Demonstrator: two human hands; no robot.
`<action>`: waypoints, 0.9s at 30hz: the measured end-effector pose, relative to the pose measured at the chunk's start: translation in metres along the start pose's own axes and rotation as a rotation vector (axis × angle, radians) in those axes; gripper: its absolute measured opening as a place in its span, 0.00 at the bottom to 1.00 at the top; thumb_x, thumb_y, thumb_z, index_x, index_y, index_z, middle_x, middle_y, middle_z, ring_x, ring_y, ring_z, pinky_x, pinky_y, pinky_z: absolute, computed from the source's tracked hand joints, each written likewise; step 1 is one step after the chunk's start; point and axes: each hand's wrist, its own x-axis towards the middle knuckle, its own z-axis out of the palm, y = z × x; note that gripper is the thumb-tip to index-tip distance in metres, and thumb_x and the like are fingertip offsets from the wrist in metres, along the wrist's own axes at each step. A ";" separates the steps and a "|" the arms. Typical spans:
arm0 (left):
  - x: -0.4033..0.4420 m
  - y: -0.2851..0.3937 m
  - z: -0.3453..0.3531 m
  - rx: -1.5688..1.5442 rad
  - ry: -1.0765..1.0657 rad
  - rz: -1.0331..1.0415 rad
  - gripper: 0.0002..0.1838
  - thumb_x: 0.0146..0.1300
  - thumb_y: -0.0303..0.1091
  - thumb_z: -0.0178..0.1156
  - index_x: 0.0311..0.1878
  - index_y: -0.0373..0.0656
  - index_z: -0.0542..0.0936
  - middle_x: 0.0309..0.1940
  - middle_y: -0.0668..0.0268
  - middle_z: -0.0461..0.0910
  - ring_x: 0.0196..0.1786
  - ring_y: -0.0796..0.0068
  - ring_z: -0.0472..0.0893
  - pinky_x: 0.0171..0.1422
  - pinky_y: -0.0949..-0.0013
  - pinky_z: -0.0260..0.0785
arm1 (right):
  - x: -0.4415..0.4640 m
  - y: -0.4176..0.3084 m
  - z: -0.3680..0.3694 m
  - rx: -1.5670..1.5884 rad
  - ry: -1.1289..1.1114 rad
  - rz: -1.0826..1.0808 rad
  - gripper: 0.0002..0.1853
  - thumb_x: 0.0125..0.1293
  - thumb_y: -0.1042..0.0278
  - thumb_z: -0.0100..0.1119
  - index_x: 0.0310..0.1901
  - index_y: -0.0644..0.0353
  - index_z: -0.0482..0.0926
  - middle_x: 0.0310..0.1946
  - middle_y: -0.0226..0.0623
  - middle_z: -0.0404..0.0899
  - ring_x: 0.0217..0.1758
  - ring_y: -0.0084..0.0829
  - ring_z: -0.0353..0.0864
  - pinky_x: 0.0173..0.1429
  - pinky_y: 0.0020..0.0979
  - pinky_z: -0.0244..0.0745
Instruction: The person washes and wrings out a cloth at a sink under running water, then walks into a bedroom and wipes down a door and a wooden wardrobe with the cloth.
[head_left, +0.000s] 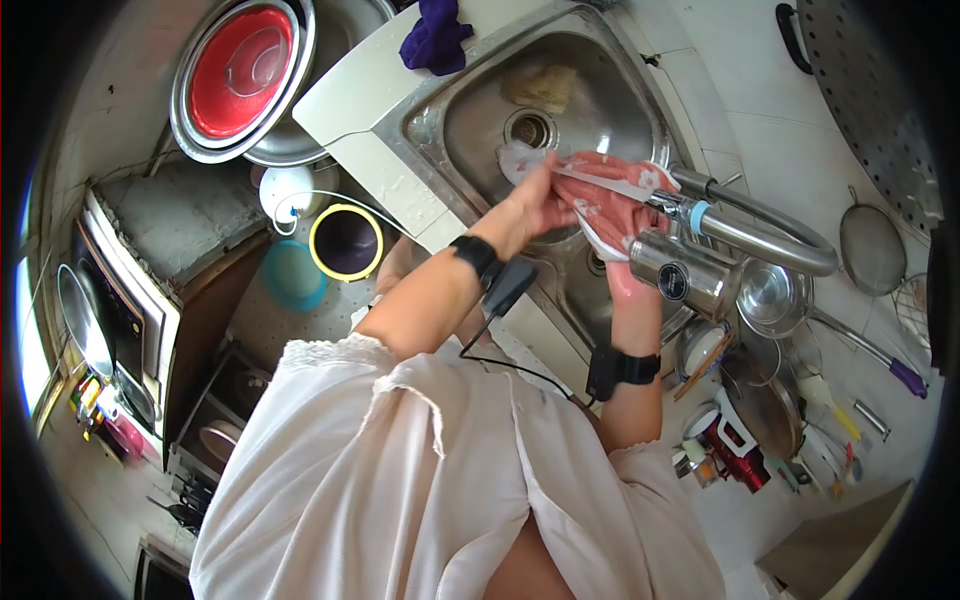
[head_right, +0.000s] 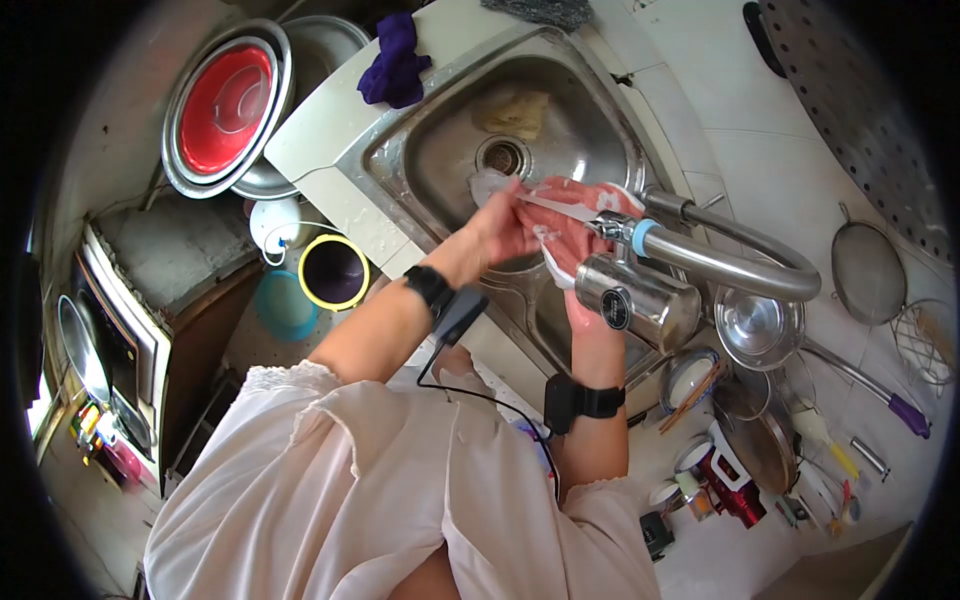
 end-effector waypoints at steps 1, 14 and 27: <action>0.004 0.004 0.009 -0.331 -0.099 0.129 0.31 0.85 0.55 0.37 0.61 0.33 0.74 0.57 0.48 0.82 0.63 0.46 0.82 0.70 0.46 0.75 | -0.008 -0.007 0.021 -0.094 -0.107 -0.038 0.23 0.79 0.49 0.55 0.67 0.53 0.77 0.68 0.42 0.78 0.69 0.49 0.79 0.73 0.55 0.76; -0.046 -0.026 0.067 0.406 -0.045 0.479 0.13 0.80 0.41 0.55 0.54 0.43 0.80 0.43 0.67 0.83 0.41 0.78 0.83 0.46 0.68 0.79 | 0.044 0.024 -0.061 -0.247 0.089 0.079 0.25 0.78 0.52 0.57 0.69 0.55 0.73 0.63 0.38 0.79 0.63 0.36 0.78 0.72 0.39 0.74; 0.009 0.022 -0.042 -0.235 -0.031 0.208 0.24 0.76 0.57 0.62 0.62 0.48 0.79 0.45 0.66 0.82 0.52 0.68 0.83 0.56 0.60 0.80 | 0.059 0.096 0.018 -1.680 0.137 -0.542 0.24 0.63 0.46 0.75 0.50 0.56 0.83 0.43 0.44 0.83 0.46 0.50 0.86 0.50 0.44 0.80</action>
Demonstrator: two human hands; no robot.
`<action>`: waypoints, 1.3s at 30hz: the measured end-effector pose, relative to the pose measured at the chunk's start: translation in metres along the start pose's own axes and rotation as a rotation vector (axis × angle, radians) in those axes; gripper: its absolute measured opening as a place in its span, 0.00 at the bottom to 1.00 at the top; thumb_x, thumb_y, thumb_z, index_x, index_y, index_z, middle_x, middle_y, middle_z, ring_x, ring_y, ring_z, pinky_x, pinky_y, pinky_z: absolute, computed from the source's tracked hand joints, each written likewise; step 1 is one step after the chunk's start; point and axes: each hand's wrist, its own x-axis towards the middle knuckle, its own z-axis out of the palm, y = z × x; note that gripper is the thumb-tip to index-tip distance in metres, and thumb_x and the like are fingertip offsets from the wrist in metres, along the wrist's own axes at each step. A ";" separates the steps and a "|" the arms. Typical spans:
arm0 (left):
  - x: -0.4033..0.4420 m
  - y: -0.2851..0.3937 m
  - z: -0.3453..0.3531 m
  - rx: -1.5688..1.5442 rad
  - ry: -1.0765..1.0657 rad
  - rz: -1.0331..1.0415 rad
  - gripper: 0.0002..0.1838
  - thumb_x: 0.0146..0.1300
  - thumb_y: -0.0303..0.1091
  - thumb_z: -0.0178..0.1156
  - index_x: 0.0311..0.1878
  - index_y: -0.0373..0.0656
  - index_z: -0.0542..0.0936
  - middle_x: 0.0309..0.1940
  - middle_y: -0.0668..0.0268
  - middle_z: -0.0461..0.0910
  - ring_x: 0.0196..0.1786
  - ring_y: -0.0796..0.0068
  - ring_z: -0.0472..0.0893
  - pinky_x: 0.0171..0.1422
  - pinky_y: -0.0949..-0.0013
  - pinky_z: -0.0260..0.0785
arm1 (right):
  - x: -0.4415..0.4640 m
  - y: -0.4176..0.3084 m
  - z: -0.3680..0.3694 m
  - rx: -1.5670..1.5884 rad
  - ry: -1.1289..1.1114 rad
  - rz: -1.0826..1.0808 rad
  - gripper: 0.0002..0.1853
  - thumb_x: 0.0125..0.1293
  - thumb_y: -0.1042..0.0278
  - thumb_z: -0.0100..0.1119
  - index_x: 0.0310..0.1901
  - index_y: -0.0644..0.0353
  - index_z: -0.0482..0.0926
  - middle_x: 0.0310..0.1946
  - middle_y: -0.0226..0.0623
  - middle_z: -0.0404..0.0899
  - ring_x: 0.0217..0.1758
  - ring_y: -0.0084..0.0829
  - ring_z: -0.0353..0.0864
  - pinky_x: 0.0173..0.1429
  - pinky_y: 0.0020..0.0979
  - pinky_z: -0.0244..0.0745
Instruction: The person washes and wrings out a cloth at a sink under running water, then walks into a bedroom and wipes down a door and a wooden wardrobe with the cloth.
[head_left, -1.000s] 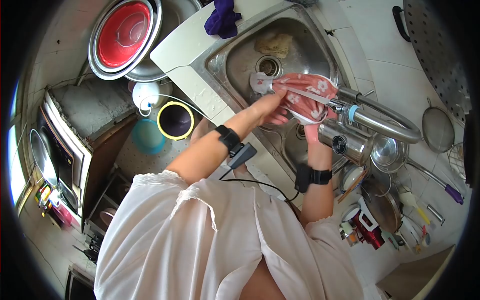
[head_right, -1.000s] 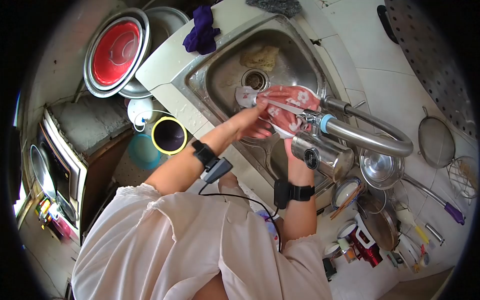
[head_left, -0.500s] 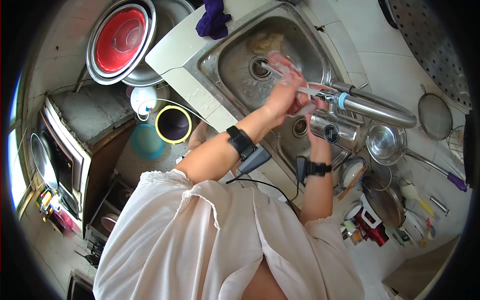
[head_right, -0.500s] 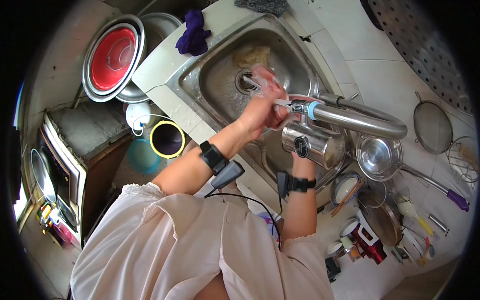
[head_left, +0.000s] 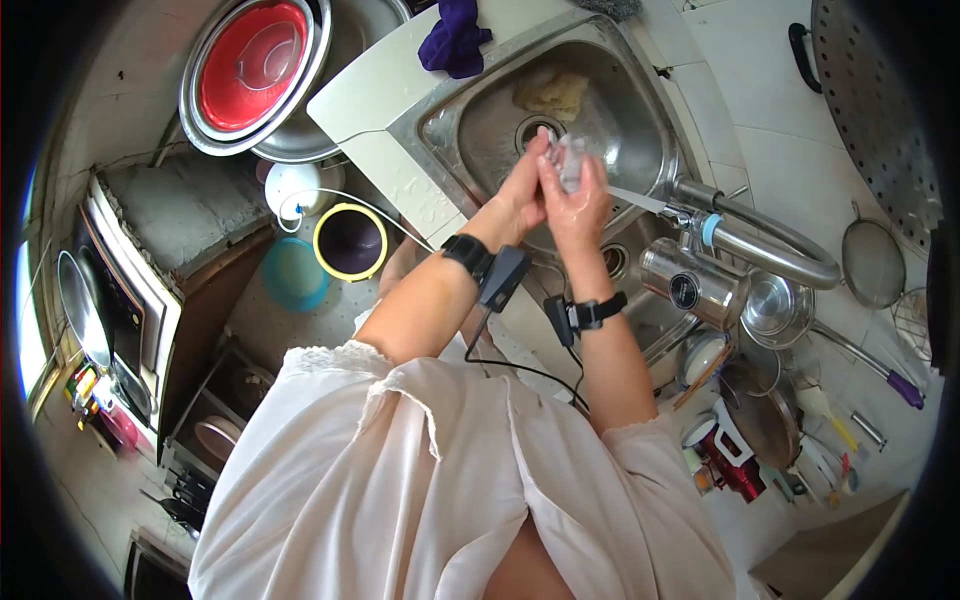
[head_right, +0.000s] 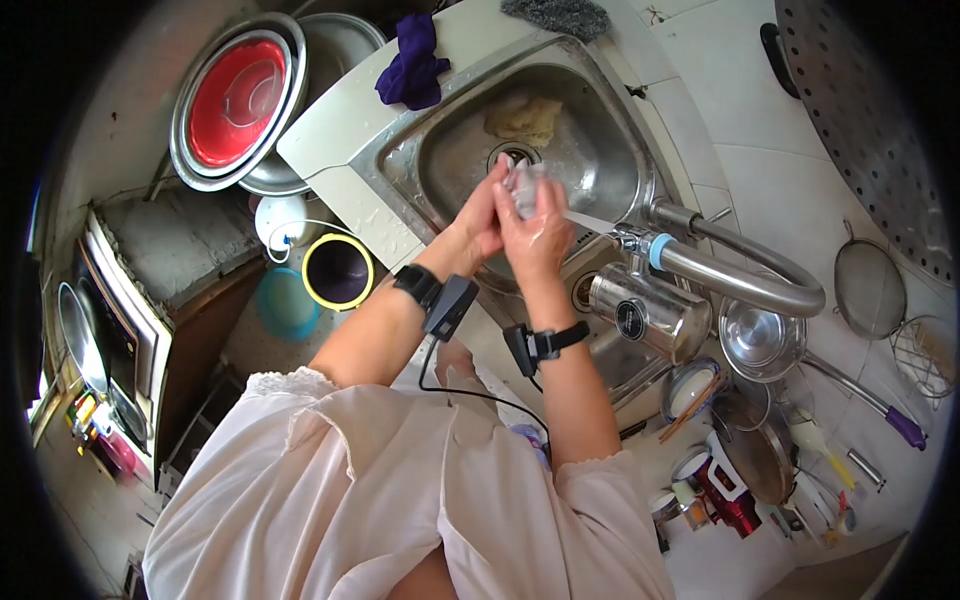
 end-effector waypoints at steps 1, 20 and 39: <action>0.018 -0.001 -0.009 -0.168 -0.139 -0.012 0.22 0.77 0.56 0.61 0.61 0.50 0.77 0.43 0.65 0.81 0.49 0.66 0.83 0.53 0.57 0.81 | -0.007 -0.006 -0.005 0.007 -0.008 -0.027 0.24 0.66 0.46 0.73 0.50 0.57 0.83 0.43 0.43 0.83 0.45 0.46 0.86 0.50 0.43 0.80; -0.023 -0.034 0.082 1.423 0.252 0.705 0.12 0.58 0.39 0.63 0.33 0.40 0.87 0.35 0.46 0.86 0.42 0.41 0.86 0.50 0.51 0.79 | -0.002 0.053 -0.024 1.339 -0.183 1.142 0.23 0.74 0.39 0.56 0.48 0.53 0.81 0.38 0.31 0.85 0.34 0.29 0.87 0.28 0.33 0.78; -0.024 -0.014 0.026 1.116 0.006 0.651 0.19 0.76 0.36 0.60 0.66 0.42 0.79 0.44 0.66 0.83 0.37 0.81 0.81 0.43 0.76 0.75 | 0.009 0.030 -0.037 0.950 -0.372 0.780 0.29 0.73 0.49 0.67 0.69 0.56 0.77 0.61 0.41 0.80 0.59 0.29 0.81 0.67 0.39 0.75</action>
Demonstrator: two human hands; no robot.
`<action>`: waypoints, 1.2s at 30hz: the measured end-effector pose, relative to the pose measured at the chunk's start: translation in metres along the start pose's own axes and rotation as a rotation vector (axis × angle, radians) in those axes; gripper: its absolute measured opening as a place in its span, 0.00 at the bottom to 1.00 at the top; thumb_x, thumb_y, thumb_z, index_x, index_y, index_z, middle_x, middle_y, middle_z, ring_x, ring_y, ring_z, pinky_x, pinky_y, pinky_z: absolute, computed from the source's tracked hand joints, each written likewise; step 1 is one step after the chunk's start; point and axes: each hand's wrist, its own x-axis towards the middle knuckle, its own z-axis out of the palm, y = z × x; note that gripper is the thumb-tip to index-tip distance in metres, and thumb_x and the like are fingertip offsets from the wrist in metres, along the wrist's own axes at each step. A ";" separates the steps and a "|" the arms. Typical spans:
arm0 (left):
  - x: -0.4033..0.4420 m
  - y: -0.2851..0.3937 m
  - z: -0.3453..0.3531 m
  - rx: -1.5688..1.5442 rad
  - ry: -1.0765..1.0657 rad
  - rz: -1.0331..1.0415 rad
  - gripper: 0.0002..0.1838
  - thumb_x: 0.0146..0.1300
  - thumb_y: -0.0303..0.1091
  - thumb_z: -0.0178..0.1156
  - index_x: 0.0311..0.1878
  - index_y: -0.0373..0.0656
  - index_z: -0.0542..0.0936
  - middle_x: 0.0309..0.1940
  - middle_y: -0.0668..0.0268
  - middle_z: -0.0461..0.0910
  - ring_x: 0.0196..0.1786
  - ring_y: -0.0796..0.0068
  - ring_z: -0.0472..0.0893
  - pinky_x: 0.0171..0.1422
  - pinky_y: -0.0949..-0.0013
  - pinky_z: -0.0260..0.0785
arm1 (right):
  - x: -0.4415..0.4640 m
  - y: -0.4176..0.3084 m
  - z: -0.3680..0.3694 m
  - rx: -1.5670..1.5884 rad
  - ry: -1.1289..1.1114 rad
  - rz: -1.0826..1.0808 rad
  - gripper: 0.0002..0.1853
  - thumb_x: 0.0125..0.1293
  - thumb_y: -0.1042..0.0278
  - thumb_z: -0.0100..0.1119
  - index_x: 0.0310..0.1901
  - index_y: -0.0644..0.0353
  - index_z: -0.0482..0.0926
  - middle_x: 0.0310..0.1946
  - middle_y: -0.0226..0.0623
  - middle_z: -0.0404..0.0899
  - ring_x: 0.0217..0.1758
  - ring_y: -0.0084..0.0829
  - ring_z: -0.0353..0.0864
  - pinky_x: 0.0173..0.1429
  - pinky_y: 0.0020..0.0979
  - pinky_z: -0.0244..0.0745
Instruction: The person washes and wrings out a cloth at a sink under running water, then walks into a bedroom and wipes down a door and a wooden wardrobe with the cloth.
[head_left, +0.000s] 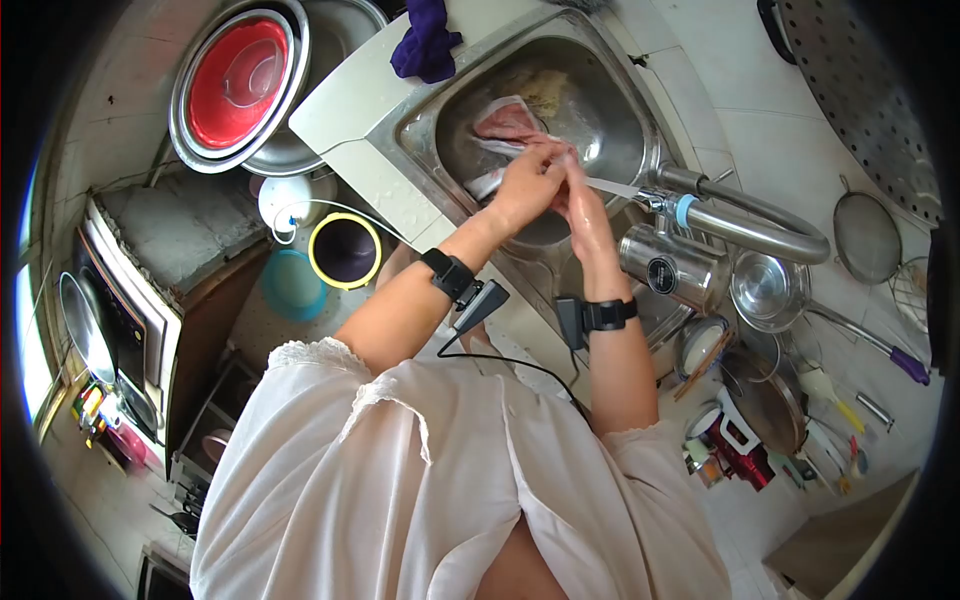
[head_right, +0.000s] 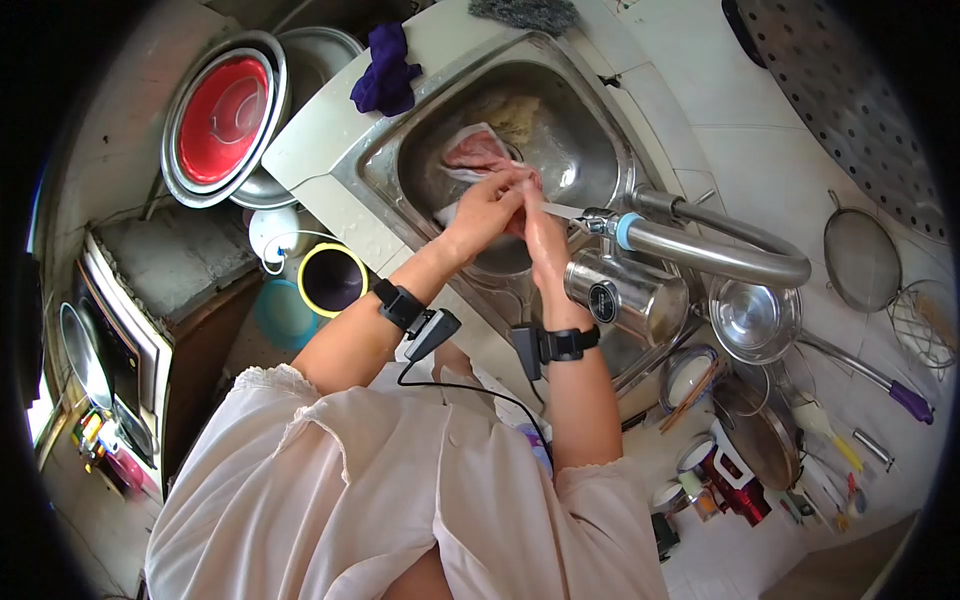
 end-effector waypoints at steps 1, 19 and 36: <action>-0.001 0.004 0.002 0.042 0.010 0.072 0.19 0.77 0.35 0.58 0.67 0.43 0.80 0.45 0.67 0.83 0.36 0.82 0.80 0.42 0.76 0.74 | -0.005 -0.006 0.005 -0.084 0.022 0.005 0.28 0.74 0.50 0.68 0.67 0.58 0.78 0.58 0.39 0.82 0.57 0.28 0.81 0.65 0.36 0.75; -0.008 0.046 -0.104 -0.318 0.184 -0.092 0.18 0.74 0.29 0.50 0.58 0.40 0.87 0.32 0.76 0.77 0.31 0.85 0.70 0.39 0.77 0.65 | -0.027 0.001 -0.063 -0.068 0.330 -0.452 0.22 0.71 0.61 0.71 0.60 0.64 0.81 0.50 0.37 0.85 0.50 0.25 0.84 0.54 0.26 0.77; -0.030 0.080 0.017 -0.362 -0.350 -0.316 0.19 0.67 0.27 0.65 0.61 0.42 0.81 0.31 0.70 0.82 0.26 0.83 0.78 0.24 0.77 0.63 | 0.004 0.057 -0.073 -0.004 0.136 0.101 0.27 0.82 0.41 0.46 0.65 0.56 0.74 0.55 0.33 0.83 0.60 0.26 0.83 0.59 0.33 0.83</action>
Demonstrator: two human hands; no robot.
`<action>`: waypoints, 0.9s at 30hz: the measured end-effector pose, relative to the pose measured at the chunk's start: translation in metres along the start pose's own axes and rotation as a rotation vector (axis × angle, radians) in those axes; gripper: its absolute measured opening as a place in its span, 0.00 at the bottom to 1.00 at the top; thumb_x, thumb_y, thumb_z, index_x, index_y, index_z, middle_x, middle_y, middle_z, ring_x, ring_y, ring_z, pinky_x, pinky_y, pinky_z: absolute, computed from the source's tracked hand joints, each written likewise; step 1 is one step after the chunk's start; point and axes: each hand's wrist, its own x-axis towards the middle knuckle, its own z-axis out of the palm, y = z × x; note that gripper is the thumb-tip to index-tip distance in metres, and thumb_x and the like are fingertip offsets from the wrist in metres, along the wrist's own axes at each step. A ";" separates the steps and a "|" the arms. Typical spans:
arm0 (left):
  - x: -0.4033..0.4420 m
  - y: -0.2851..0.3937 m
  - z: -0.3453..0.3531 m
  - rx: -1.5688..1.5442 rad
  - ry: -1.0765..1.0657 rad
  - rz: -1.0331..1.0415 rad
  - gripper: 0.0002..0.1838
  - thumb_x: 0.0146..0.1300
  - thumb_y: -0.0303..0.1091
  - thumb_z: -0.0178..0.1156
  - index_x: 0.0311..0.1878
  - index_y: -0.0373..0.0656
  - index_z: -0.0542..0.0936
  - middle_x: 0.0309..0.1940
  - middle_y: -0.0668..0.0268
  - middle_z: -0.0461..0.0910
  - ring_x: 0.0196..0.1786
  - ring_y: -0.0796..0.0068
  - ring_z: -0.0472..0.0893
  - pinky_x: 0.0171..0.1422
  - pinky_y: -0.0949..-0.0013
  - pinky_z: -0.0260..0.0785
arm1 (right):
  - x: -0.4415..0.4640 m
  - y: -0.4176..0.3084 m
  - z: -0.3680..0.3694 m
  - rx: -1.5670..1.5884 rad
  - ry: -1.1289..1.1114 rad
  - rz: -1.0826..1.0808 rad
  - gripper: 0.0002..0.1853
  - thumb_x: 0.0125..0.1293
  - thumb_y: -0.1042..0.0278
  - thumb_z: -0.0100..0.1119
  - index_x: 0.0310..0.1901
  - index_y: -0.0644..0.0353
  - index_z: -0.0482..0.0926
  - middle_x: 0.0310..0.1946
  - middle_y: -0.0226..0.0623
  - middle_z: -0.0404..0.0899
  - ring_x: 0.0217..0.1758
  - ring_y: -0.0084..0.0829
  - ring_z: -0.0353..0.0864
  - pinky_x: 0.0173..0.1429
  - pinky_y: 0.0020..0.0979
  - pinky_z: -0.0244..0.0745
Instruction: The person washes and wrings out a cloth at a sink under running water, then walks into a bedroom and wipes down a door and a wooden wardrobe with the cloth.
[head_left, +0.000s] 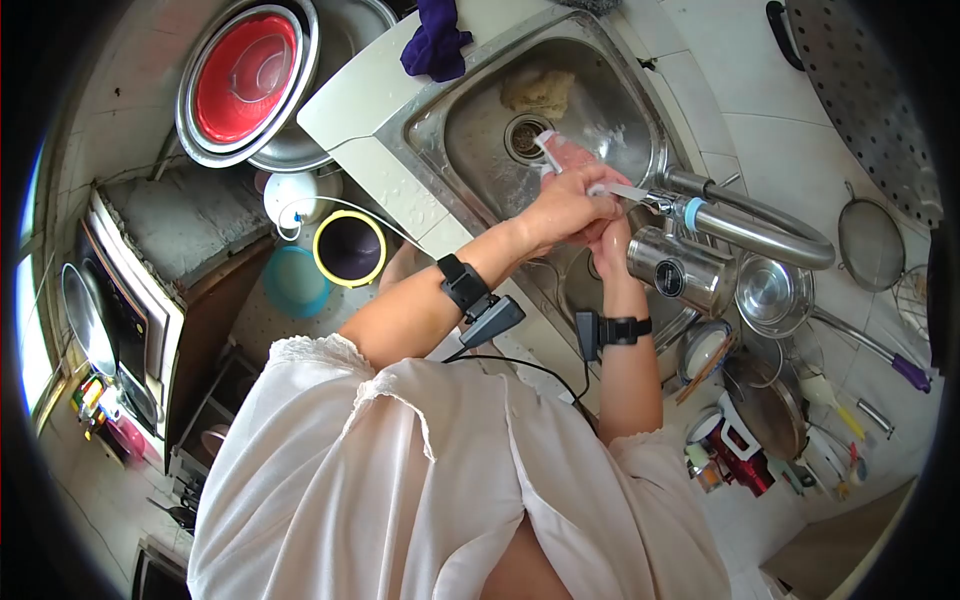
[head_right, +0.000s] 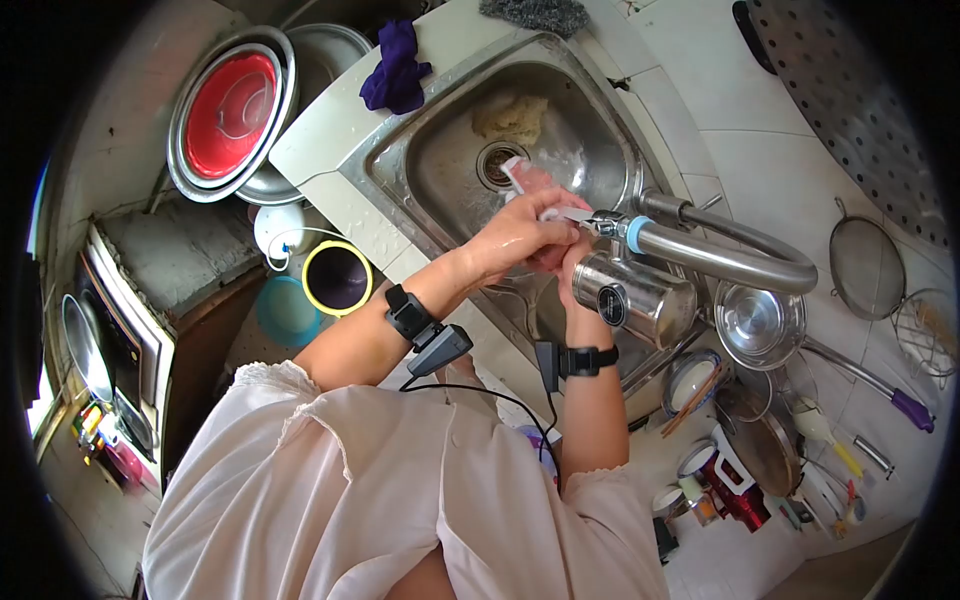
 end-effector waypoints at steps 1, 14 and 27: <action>-0.001 -0.003 -0.001 -0.021 -0.011 -0.003 0.18 0.67 0.27 0.66 0.60 0.42 0.82 0.32 0.70 0.82 0.27 0.83 0.78 0.24 0.77 0.60 | 0.005 -0.006 0.009 0.004 0.001 0.000 0.27 0.82 0.41 0.46 0.65 0.56 0.74 0.55 0.33 0.83 0.60 0.26 0.83 0.59 0.33 0.83; 0.049 -0.044 -0.096 -0.733 0.184 0.108 0.07 0.70 0.33 0.53 0.36 0.47 0.79 0.29 0.67 0.78 0.24 0.73 0.76 0.22 0.72 0.64 | -0.031 -0.046 0.148 -0.594 0.135 -0.860 0.17 0.68 0.52 0.71 0.38 0.58 0.79 0.27 0.41 0.83 0.29 0.41 0.83 0.38 0.39 0.78; 0.044 -0.037 -0.039 -0.079 0.360 0.059 0.14 0.79 0.40 0.54 0.41 0.41 0.81 0.31 0.71 0.80 0.30 0.79 0.76 0.36 0.68 0.72 | -0.017 -0.039 0.092 -0.464 0.345 -0.505 0.16 0.77 0.58 0.58 0.38 0.65 0.79 0.29 0.42 0.85 0.33 0.31 0.83 0.40 0.36 0.77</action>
